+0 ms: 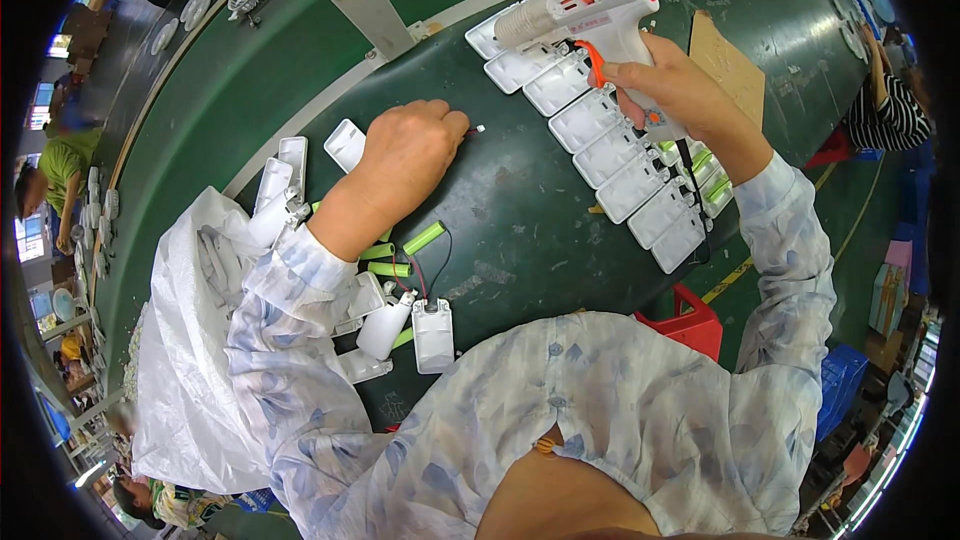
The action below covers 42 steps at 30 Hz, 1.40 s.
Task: The person empties a bag of white plastic housings onto the table, arranges them in a row, and applies glue to each using a glue gun. They then press a green battery into the glue in each housing by hand.
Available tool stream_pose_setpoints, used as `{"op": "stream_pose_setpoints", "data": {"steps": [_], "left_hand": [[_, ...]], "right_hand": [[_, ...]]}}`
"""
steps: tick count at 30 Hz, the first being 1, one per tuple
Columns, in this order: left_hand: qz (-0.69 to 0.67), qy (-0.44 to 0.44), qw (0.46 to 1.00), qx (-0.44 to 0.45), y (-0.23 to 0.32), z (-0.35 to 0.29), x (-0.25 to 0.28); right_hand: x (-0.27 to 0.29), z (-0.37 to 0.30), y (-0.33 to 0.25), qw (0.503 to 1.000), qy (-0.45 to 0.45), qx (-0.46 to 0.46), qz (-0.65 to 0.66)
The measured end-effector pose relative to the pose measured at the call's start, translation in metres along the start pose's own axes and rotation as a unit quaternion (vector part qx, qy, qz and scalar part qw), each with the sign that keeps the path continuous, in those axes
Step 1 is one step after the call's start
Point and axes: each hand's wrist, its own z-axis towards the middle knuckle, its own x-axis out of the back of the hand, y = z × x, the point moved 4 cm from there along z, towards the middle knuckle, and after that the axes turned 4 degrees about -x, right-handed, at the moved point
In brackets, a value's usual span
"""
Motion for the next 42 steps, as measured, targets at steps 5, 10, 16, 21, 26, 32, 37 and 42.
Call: {"op": "stream_pose_setpoints", "data": {"steps": [5,10,16,21,26,32,37,42], "left_hand": [[-0.033,-0.022,0.999,0.019,-0.007,0.005,0.003],[-0.059,0.064,0.994,0.065,-0.037,0.034,0.015],[-0.101,0.162,0.979,0.065,-0.058,0.09,0.001],[-0.082,0.146,0.984,0.056,-0.075,0.121,-0.025],[-0.081,0.103,0.989,0.073,-0.075,0.131,-0.045],[-0.087,0.129,0.986,0.064,-0.076,0.127,-0.051],[-0.075,0.216,0.972,0.06,-0.058,0.097,-0.013],[-0.215,-0.024,0.972,0.095,-0.006,0.021,0.029]], "right_hand": [[-0.001,-0.001,0.002,1.0,-0.002,-0.005,-0.028],[0.008,-0.002,0.009,0.999,0.018,0.005,-0.039],[0.008,-0.009,0.01,1.0,0.015,-0.001,0.023],[0.013,-0.012,0.018,0.999,0.02,-0.002,0.049],[0.014,-0.014,0.022,0.998,0.017,-0.013,0.055],[0.012,-0.017,0.021,0.997,0.018,-0.006,0.071],[0.013,-0.015,0.022,0.996,0.034,0.001,0.08],[0.015,-0.007,0.024,0.995,0.041,-0.002,0.096]]}}
